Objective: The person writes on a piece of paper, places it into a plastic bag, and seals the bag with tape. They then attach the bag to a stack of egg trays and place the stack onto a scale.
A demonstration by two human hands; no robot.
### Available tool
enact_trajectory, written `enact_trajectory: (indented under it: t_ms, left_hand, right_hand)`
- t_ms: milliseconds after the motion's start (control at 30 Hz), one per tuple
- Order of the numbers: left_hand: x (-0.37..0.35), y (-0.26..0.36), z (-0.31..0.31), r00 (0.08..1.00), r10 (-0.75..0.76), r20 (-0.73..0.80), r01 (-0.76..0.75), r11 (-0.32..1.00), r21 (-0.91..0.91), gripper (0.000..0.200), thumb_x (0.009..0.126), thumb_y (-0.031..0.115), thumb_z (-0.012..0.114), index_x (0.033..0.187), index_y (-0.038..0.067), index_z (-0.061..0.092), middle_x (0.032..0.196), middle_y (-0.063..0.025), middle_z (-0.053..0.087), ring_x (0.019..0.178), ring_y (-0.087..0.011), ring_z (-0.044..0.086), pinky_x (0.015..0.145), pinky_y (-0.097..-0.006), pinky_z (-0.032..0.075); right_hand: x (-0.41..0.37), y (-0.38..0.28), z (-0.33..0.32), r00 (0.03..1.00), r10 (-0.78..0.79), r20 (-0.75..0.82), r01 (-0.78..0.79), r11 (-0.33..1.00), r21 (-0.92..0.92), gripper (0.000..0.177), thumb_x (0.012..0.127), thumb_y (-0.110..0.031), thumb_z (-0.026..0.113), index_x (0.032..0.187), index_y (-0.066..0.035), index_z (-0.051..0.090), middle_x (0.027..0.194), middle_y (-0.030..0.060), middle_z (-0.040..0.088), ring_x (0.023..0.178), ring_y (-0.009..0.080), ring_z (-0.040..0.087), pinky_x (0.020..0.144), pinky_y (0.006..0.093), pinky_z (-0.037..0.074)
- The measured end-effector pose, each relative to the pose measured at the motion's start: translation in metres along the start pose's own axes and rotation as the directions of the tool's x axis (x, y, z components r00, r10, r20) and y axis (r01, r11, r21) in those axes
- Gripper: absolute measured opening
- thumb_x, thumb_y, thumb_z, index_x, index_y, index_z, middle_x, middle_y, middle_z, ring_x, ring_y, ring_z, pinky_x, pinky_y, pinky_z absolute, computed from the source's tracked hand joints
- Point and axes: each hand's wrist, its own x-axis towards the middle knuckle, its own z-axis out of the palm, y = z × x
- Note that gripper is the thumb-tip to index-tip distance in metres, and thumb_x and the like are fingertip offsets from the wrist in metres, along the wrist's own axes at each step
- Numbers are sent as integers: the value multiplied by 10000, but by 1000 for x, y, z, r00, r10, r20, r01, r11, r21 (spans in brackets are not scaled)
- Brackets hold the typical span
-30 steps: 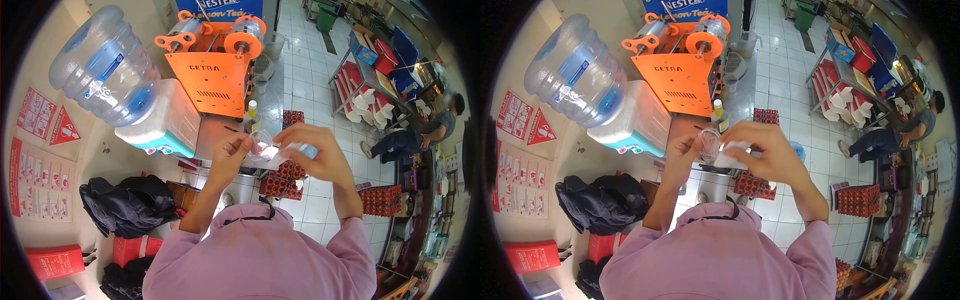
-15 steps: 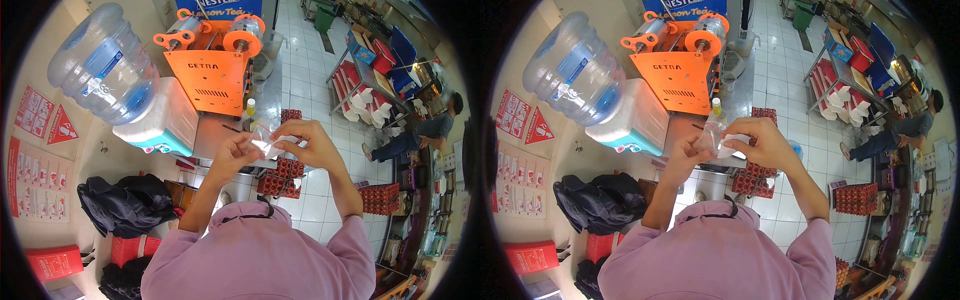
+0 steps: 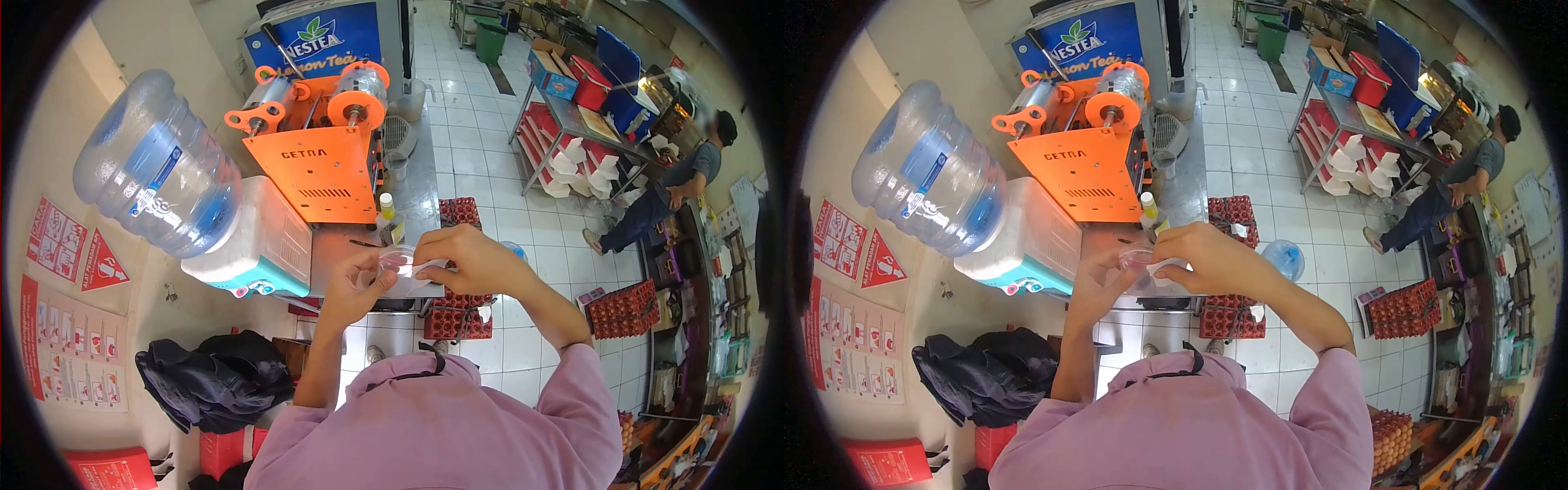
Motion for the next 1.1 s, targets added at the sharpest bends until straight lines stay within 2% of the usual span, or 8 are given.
enact_trajectory:
  t_ms: [133,300,433,533,633,700,867,1100]
  left_hand:
    - [0,1,7,985,-168,-38,169,985,23,214,941,178,712,1005,-25,731,917,-69,730,847,-110,643,773,-275,506]
    - [2,-15,5,993,-111,-43,109,993,-32,222,945,175,707,998,-39,726,883,-76,740,826,-103,655,759,-263,507]
    - [3,-12,3,988,-132,-82,127,990,-57,188,922,125,725,1000,-46,727,886,-83,743,809,-99,656,750,-256,510]
    - [5,-2,5,993,-94,-75,86,991,-107,158,905,73,730,1008,-47,728,891,-91,744,811,-100,660,743,-248,515]
    - [4,-1,10,992,-104,-78,92,985,-146,152,901,75,736,995,-44,735,890,-89,742,801,-98,659,751,-245,519]
    - [5,1,11,993,-104,-58,93,982,-163,160,904,97,738,989,-39,740,882,-77,741,795,-93,654,749,-247,516]
    - [1,5,9,997,-71,-7,71,997,-36,189,914,151,740,989,-23,747,860,-49,734,793,-84,642,739,-249,504]
    - [-2,6,4,998,-60,6,60,994,-96,206,919,165,737,1007,-21,745,886,-53,732,824,-84,636,750,-248,502]
  right_hand:
    - [0,-3,4,998,-55,-44,52,997,-55,157,833,-48,702,977,12,692,920,123,679,788,309,677,654,366,543]
    - [-5,-5,5,998,50,-33,-49,999,6,170,837,-78,688,978,16,684,913,156,663,830,363,650,730,423,509]
    - [-9,6,1,969,-112,-219,115,993,-2,170,847,-27,698,1014,5,695,990,108,703,808,259,690,673,318,550]
    - [-16,-3,-17,932,43,-360,-15,997,81,139,866,-30,706,1000,8,703,910,97,709,830,160,685,737,276,535]
    - [-12,-9,-10,791,252,-557,-62,939,337,122,872,-77,714,963,4,702,838,121,720,727,209,702,678,303,527]
    - [-5,-4,-5,790,149,-595,-13,974,226,114,883,-82,711,951,8,704,840,125,725,737,199,709,682,290,527]
    - [9,-6,4,813,57,-579,11,993,114,122,878,-87,721,954,9,708,846,128,731,771,203,725,684,283,526]
    - [13,-11,9,871,-16,-491,31,999,21,139,870,-103,726,957,2,706,865,131,729,749,258,717,675,317,530]
